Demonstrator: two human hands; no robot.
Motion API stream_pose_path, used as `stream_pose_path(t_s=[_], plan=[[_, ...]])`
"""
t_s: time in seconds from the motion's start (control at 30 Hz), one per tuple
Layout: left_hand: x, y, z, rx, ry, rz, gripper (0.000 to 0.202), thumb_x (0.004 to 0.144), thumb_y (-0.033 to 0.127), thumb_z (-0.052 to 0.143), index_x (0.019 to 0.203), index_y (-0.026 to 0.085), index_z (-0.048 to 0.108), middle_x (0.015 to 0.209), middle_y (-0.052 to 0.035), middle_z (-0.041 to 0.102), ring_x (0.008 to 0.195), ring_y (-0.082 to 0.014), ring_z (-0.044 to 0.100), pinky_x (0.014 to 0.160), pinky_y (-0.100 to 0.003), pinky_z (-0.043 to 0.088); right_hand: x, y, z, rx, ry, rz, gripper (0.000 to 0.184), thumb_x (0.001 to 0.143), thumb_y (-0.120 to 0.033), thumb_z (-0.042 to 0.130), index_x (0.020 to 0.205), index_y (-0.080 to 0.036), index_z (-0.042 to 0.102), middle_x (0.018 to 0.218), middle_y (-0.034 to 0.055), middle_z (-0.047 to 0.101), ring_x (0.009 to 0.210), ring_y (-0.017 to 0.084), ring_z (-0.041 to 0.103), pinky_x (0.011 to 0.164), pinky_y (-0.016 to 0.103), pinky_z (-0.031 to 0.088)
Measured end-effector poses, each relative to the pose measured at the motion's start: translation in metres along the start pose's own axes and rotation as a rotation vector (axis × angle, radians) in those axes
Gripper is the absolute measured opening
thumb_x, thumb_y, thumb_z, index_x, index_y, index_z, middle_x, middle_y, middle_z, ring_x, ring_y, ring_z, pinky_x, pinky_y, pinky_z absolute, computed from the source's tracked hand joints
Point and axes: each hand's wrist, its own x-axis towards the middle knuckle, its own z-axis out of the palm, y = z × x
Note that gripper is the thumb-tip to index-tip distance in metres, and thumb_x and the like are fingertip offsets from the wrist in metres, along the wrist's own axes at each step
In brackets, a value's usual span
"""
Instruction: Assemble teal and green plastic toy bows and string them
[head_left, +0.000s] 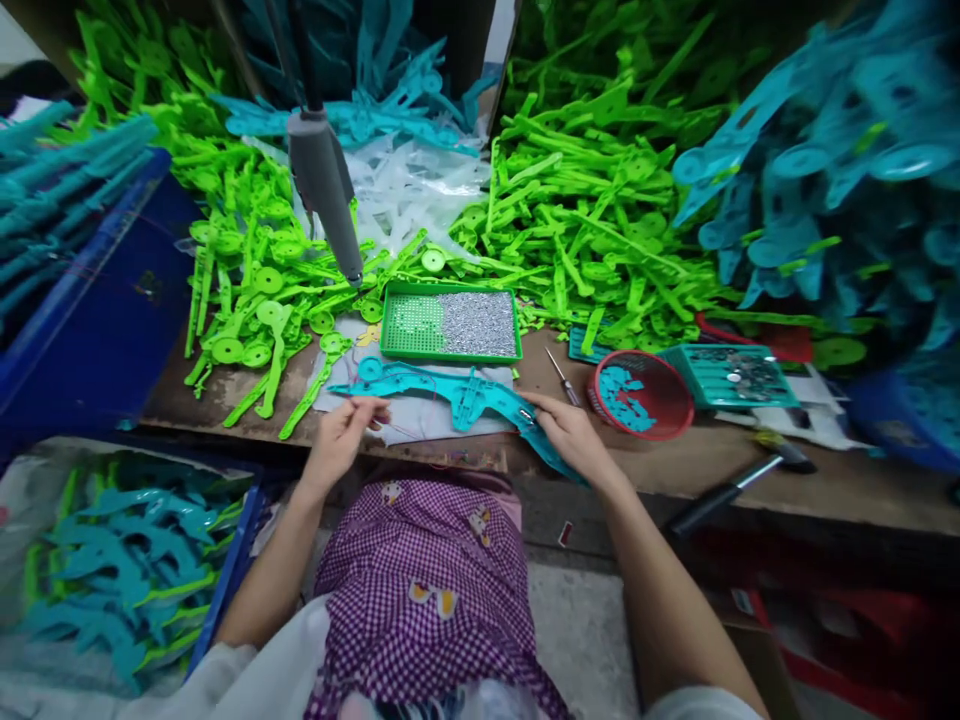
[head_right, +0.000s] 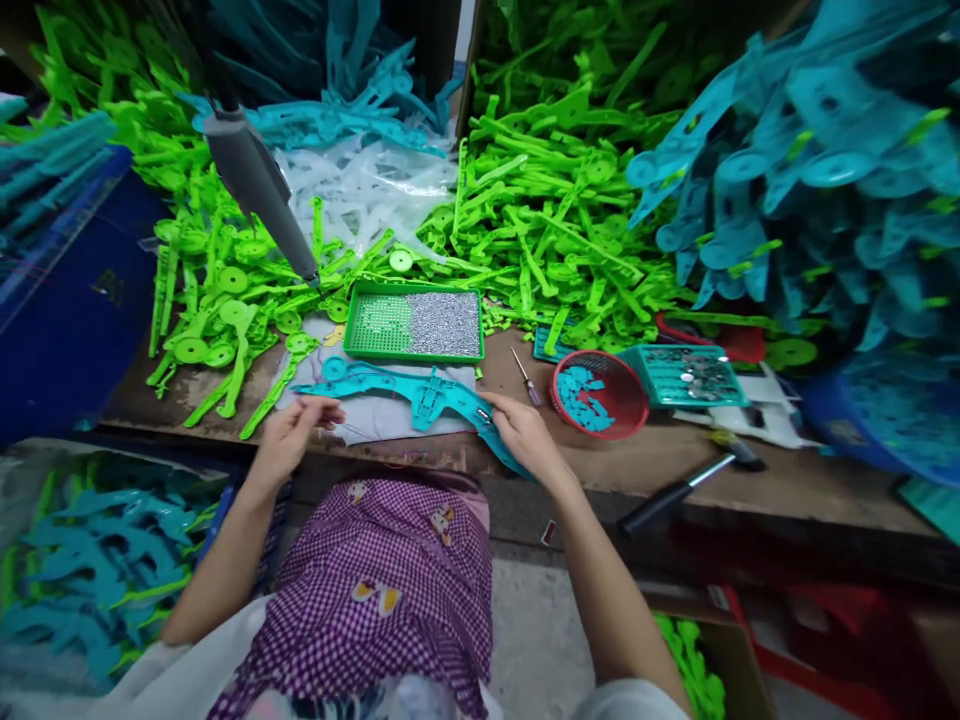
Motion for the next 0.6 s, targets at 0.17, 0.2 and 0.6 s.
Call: stream_pose_path(t_s=[0.17, 0.2, 0.6], plan=[[-0.016, 0.024, -0.009, -0.122, 0.449, 0.286, 0.027, 0.094, 0.041, 0.052, 0.104, 0.021, 0.067, 0.103, -0.0038, 0.071, 0.079, -0.014, 0.07, 0.066, -0.026, 0.058, 0.014, -0.009, 0.008, -0.153, -0.033, -0.113, 0.041, 0.088, -0.02, 0.039, 0.119, -0.022, 0.066, 0.112, 0.0075, 0.071, 0.102, 0.023, 0.065, 0.089, 0.04, 0.051], [-0.016, 0.027, -0.008, -0.104, 0.488, 0.325, 0.026, 0.094, 0.039, 0.051, 0.107, 0.023, 0.067, 0.108, -0.0035, 0.069, 0.081, -0.0138, 0.07, 0.068, -0.026, 0.058, 0.014, -0.016, 0.007, -0.201, -0.018, -0.13, 0.039, 0.089, -0.021, 0.04, 0.119, -0.022, 0.065, 0.11, 0.0087, 0.071, 0.101, 0.024, 0.064, 0.088, 0.041, 0.049], [-0.03, 0.024, -0.009, 0.777, 0.18, 0.991, 0.024, 0.087, 0.041, 0.061, 0.111, 0.04, 0.067, 0.124, 0.0011, 0.063, 0.121, -0.0205, 0.056, 0.113, -0.041, 0.035, 0.043, -0.139, 0.071, -0.177, 0.048, -0.234, 0.036, 0.096, -0.042, 0.041, 0.084, -0.021, 0.068, 0.08, 0.007, 0.065, 0.078, 0.021, 0.059, 0.071, 0.034, 0.044]])
